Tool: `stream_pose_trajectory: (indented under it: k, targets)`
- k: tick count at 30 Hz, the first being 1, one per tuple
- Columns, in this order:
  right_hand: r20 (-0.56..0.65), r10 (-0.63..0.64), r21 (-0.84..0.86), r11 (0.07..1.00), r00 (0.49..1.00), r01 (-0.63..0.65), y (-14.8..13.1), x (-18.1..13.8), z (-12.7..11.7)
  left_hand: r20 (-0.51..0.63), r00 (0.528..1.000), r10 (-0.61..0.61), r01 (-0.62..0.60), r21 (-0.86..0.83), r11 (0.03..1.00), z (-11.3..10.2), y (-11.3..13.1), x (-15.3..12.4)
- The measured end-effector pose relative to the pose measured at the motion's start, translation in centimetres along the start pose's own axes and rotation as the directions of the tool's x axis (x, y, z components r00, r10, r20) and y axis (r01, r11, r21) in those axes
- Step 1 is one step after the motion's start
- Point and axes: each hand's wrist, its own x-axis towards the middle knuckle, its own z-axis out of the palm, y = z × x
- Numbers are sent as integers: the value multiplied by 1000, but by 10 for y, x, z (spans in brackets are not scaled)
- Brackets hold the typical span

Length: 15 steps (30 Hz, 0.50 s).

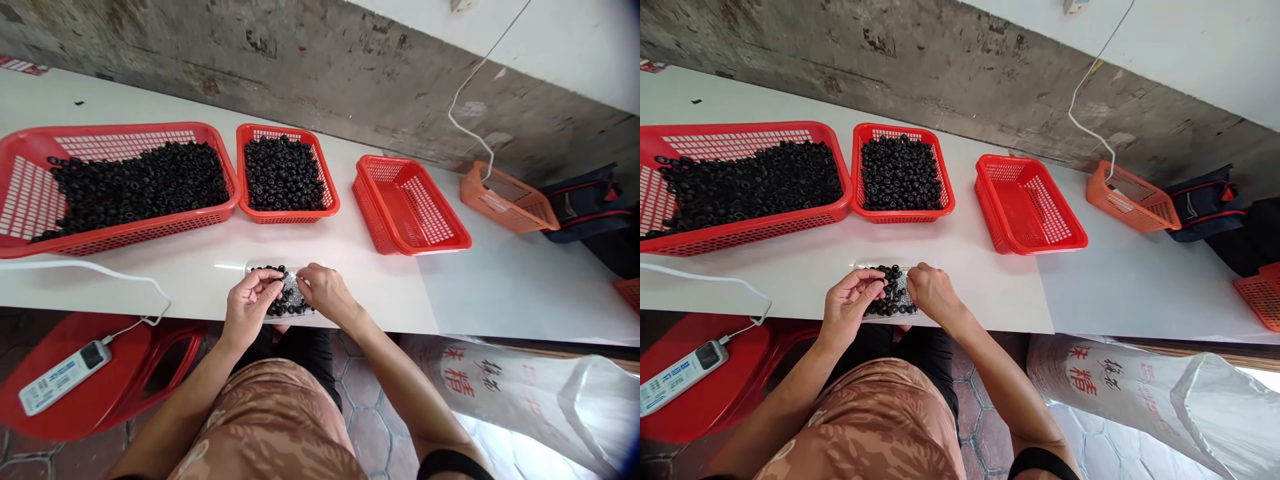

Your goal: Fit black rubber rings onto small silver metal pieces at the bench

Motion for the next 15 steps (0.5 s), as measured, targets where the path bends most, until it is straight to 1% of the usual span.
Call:
stream_pose_trajectory:
  k: [2,3,5,7,9,11,13,15]
  targets:
    - [-80,46,219,975,996,-27,4,-3,-4,51,998,30,-35,95,995,-1,1,0]
    - [-100,87,367,929,991,-44,7,-5,-5,82,995,53,-66,164,984,0,1,0]
    - [-71,167,642,762,983,-83,12,-8,-7,146,983,112,-154,319,935,2,3,1]
    - [18,185,800,586,983,-125,17,-10,-7,211,962,172,-252,452,856,7,3,2]
    - [88,167,887,435,982,-153,19,-12,-7,243,947,212,-315,554,771,14,2,3]
    - [117,157,939,305,981,-160,19,-13,-6,224,949,221,-314,621,718,19,-1,5]
    - [120,166,969,196,979,-152,18,-14,-5,191,960,203,-278,638,718,24,-3,6]
    - [113,180,983,120,977,-136,17,-15,-2,175,968,178,-249,612,751,27,-3,8]
